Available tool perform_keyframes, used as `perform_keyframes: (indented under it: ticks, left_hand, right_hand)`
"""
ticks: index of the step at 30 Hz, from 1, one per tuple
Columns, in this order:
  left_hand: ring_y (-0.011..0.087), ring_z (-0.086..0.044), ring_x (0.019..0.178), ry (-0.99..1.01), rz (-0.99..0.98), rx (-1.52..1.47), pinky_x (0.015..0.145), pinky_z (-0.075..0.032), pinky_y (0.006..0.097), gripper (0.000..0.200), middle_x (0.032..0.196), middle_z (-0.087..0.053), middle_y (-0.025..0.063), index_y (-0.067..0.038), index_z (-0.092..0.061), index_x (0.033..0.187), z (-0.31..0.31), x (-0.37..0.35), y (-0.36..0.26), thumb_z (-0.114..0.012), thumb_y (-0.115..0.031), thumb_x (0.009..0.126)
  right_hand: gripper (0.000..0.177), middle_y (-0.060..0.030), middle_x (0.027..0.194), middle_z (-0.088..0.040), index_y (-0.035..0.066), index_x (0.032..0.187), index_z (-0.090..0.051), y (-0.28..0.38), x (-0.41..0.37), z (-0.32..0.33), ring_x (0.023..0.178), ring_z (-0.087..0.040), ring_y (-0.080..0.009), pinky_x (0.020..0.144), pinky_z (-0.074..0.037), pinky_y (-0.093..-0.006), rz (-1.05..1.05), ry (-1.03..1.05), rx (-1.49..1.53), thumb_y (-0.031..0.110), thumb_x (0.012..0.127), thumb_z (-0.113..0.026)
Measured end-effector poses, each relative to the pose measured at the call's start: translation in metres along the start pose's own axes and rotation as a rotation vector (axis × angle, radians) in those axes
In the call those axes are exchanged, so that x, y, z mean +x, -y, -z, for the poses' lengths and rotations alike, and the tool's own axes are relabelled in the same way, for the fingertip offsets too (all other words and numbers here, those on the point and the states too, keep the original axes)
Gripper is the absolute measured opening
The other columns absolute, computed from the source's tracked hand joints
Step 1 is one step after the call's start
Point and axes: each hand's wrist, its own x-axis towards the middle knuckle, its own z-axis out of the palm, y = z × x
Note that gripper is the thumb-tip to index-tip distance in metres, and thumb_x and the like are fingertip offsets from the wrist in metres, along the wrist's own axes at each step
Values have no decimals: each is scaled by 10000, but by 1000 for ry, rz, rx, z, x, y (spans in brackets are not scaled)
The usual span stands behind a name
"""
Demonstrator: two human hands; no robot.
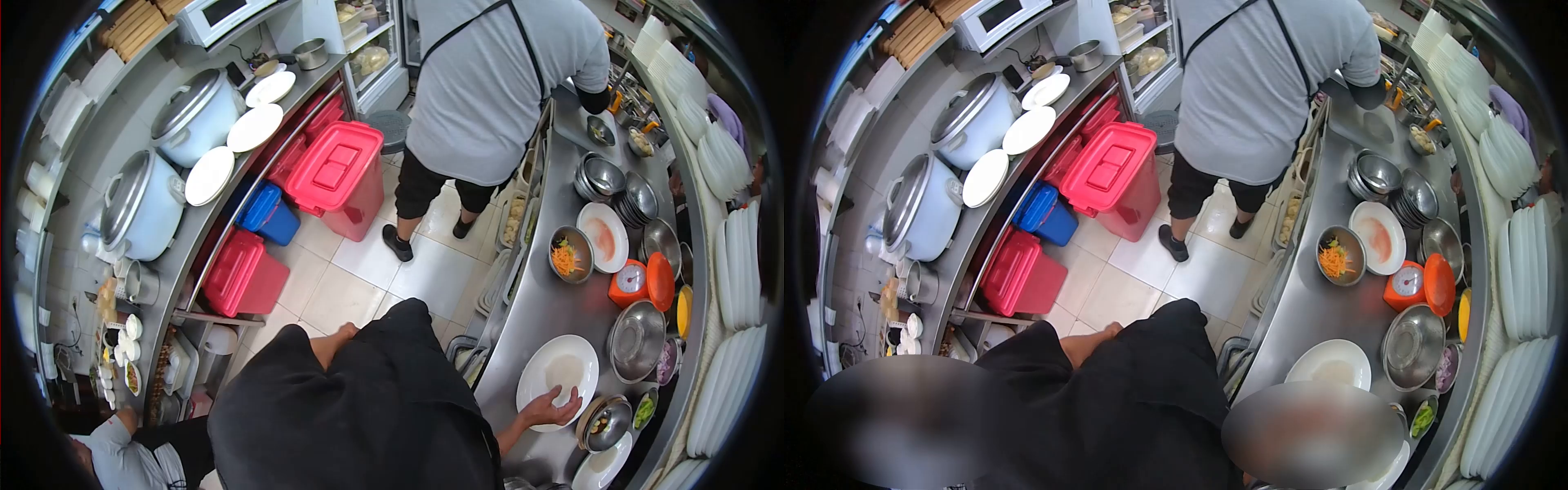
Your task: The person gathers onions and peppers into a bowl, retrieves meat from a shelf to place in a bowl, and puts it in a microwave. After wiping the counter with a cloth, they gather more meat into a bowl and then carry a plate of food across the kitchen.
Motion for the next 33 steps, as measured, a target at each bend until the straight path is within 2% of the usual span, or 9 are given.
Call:
perform_keyframes:
  ticks: [5, 19, 20, 22, 26, 28, 30, 31, 33]
  left_hand:
    - [306, -628, 919, -294, 252, -260, 798, -494, 362, 574, 980, -643, 204, 11, -651, 963, -19, 19, 48, -652, -467, 645]
    - [265, -649, 735, 60, -329, 543, 640, -508, 368, 376, 891, -665, 152, 16, -657, 926, 130, 51, -30, -560, -315, 778]
    - [262, -651, 722, 85, -320, 506, 629, -510, 368, 364, 885, -667, 148, 17, -658, 924, 143, 55, -45, -553, -304, 787]
    - [244, -631, 700, -17, -24, -394, 596, -502, 348, 276, 854, -651, 132, 10, -634, 985, 152, 45, -98, -504, -167, 819]
    - [195, -608, 816, 315, -769, -674, 647, -501, 335, 204, 994, -623, 115, -38, -573, 944, 225, -49, -245, -596, -207, 832]
    - [192, -584, 889, 398, -1163, -661, 748, -477, 341, 247, 1070, -592, 159, -27, -554, 926, 270, -173, -315, -605, -253, 841]
    - [319, -526, 985, 325, -1811, -442, 836, -434, 406, 466, 1213, -468, 266, 13, -523, 955, 311, -269, -340, -533, -429, 808]
    - [352, -515, 1039, 502, -2010, -637, 844, -422, 409, 461, 1191, -484, 253, 46, -491, 1028, 322, -313, -341, -597, -283, 723]
    - [325, -502, 994, 426, -2337, -637, 869, -385, 414, 526, 1083, -499, 202, 31, -502, 1054, 349, -351, -318, -549, -407, 766]
  right_hand:
    - [281, -135, 1193, -518, 54, 1011, -624, -4, -14, -29, 1164, -427, -290, 982, -320, -415, -2, 123, 290, 44, 733, -666]
    - [128, -89, 1090, -556, 81, 826, -638, 85, -89, 6, 1076, -439, -308, 932, -348, -408, -308, 85, 132, 41, 705, -647]
    - [121, -88, 1084, -556, 83, 825, -637, 95, -96, 4, 1075, -439, -307, 928, -351, -408, -311, 120, 157, 49, 709, -647]
    - [108, -90, 1070, -556, 89, 823, -637, 120, -104, -2, 1064, -442, -303, 921, -357, -404, -322, 154, 213, 64, 718, -645]
    - [109, -95, 1066, -559, 86, 826, -638, 152, -119, -14, 1058, -442, -298, 909, -366, -394, -369, 170, 263, 73, 719, -649]
    - [109, -95, 1062, -561, 84, 826, -639, 162, -126, -17, 1057, -443, -297, 906, -368, -392, -375, 165, 239, 74, 718, -649]
    - [109, -96, 1058, -562, 81, 826, -640, 171, -134, -16, 1056, -444, -295, 903, -371, -390, -374, 162, 219, 76, 718, -649]
    - [108, -97, 1056, -564, 81, 824, -642, 175, -136, -14, 1053, -448, -296, 904, -372, -389, -380, 167, 209, 74, 717, -647]
    - [107, -97, 1054, -565, 81, 822, -643, 179, -141, -10, 1050, -451, -296, 904, -372, -388, -381, 171, 195, 72, 715, -646]
